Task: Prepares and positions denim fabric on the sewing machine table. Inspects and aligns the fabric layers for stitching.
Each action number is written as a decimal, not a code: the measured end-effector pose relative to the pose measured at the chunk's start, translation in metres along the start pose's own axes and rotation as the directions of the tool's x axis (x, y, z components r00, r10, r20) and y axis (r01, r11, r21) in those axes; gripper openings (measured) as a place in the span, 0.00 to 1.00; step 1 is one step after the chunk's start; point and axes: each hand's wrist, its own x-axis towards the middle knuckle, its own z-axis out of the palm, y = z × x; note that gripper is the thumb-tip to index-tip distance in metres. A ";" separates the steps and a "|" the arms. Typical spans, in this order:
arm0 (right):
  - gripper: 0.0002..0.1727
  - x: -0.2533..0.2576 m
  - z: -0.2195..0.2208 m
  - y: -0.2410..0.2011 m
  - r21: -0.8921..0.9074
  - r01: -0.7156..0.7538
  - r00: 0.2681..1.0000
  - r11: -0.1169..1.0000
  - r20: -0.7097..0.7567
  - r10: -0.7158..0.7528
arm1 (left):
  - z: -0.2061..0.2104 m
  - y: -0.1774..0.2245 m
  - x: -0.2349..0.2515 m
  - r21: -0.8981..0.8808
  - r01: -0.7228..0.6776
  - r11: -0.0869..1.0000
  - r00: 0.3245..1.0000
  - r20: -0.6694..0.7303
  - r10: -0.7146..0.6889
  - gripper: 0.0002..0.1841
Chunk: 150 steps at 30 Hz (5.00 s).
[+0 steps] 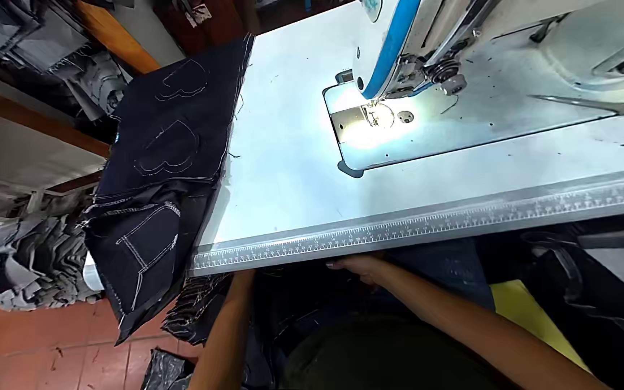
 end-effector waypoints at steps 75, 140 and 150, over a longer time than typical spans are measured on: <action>0.29 -0.087 0.049 -0.223 -0.834 0.456 0.187 -0.311 0.431 -0.882 | -0.211 0.026 -0.121 0.710 -0.625 0.324 0.077 -0.356 0.931 0.13; 0.45 -0.159 -0.102 -0.073 -0.889 0.453 -0.157 -0.062 -0.011 -0.987 | -0.066 0.079 -0.062 0.643 -0.762 0.078 -0.142 -0.283 0.949 0.16; 0.23 -0.140 -0.096 -0.046 -0.936 0.298 -0.201 -0.188 0.131 -0.971 | -0.055 0.072 -0.068 0.737 -0.673 0.061 -0.236 -0.293 0.927 0.13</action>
